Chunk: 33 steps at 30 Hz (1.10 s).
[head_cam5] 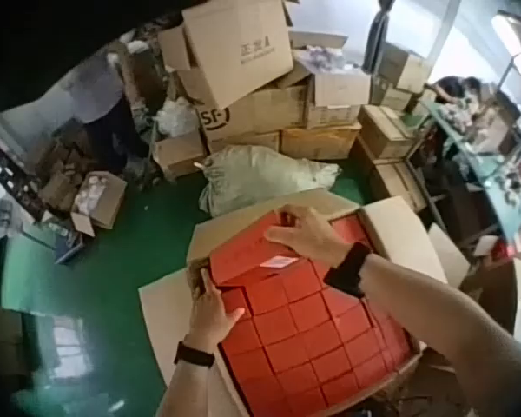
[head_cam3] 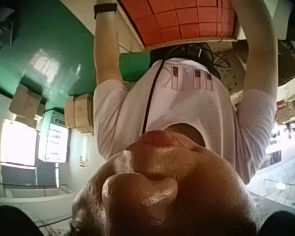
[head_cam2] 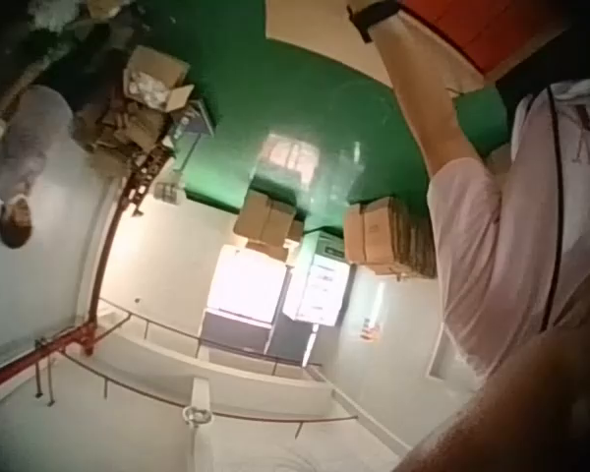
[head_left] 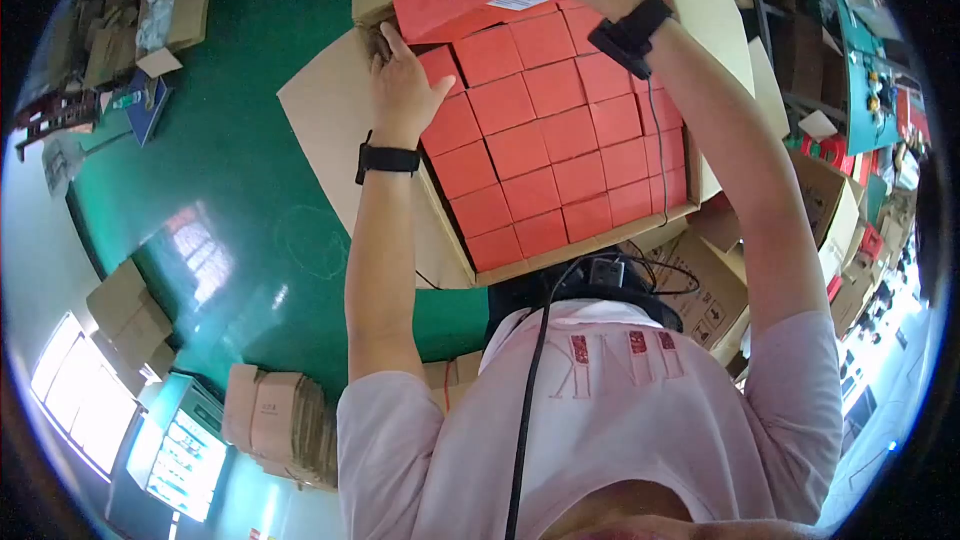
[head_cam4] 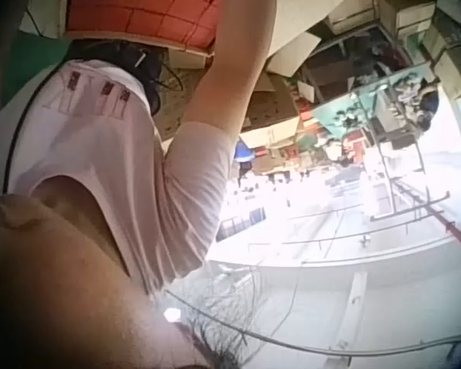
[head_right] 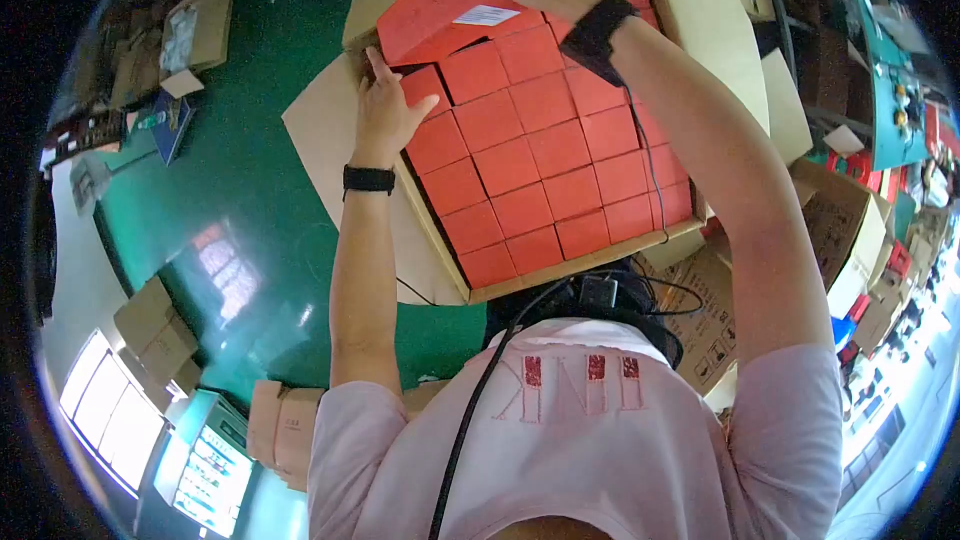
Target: The worker packs red boxes into larger cardboard cartons and then packs electronic devices into the red boxes at a production station.
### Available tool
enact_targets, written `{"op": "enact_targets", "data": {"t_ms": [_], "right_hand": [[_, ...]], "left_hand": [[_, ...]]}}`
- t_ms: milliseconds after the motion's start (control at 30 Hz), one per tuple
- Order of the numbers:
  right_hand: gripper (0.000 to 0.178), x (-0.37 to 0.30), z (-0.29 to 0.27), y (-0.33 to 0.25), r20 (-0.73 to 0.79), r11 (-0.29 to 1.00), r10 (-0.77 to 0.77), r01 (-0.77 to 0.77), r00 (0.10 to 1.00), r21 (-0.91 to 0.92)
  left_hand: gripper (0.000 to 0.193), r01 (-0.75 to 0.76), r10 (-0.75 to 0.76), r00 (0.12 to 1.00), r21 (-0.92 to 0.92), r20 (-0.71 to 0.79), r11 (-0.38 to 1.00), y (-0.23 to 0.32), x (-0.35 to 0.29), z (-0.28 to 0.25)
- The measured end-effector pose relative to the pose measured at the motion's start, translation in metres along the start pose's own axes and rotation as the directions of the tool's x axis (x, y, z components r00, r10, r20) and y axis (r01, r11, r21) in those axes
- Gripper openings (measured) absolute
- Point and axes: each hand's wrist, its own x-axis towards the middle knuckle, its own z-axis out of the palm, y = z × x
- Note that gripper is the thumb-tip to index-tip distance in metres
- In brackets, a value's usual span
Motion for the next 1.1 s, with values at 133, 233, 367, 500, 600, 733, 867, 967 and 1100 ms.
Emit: {"op": "enact_targets", "data": {"t_ms": [133, 233, 367, 500, 600, 733, 867, 967, 1100], "right_hand": [[0.05, -0.002, 0.003, -0.063, 0.087, 0.967, 0.192, -0.174, 0.977, -0.185], [0.05, 0.004, 0.011, -0.038, -0.128, 0.894, -0.052, -0.011, 0.99, -0.449], [0.055, -0.009, 0.028, -0.05, -0.042, 0.925, 0.086, -0.095, 0.995, -0.368], [0.062, -0.011, 0.102, -0.032, -0.098, 0.703, 0.058, -0.11, 0.994, -0.703], [0.058, -0.013, 0.149, -0.024, -0.215, 0.522, -0.062, -0.152, 0.975, -0.839], [0.052, -0.092, 0.065, -0.045, 0.03, 0.768, 0.09, -0.05, 0.996, -0.638], [0.052, -0.218, 0.053, -0.021, 0.139, 0.842, -0.093, 0.153, 0.986, -0.517], [0.056, -0.326, -0.049, -0.004, -0.106, 0.954, 0.139, -0.162, 0.985, -0.252], [0.05, -0.507, -0.137, 0.025, -0.651, 0.834, 0.34, -0.537, 0.678, -0.124]], "left_hand": [[0.113, -0.061, 0.061, 0.998, 0.064, 0.005, 0.996, -0.014, -0.009, 0.003], [0.113, -0.069, 0.068, 0.997, 0.015, 0.031, 0.998, -0.013, -0.006, -0.001], [0.113, -0.033, 0.031, 0.999, 0.069, 0.029, 0.997, -0.007, -0.005, -0.002], [0.113, -0.066, 0.061, 0.99, -0.037, -0.13, 0.997, 0.016, 0.011, 0.008], [0.093, -0.388, 0.339, 0.881, -0.094, -0.329, 0.917, 0.02, 0.021, 0.02], [0.063, 0.09, -0.094, 0.99, 0.036, 0.104, 0.995, 0.079, -0.025, -0.066], [0.068, -0.142, 0.091, 0.949, 0.151, 0.302, 0.978, 0.029, 0.068, -0.018], [0.072, -0.191, 0.193, 0.981, -0.05, 0.032, 0.98, 0.077, 0.059, -0.041], [0.054, -0.299, 0.247, 0.951, -0.36, -0.185, 0.884, 0.214, -0.047, -0.048]]}}
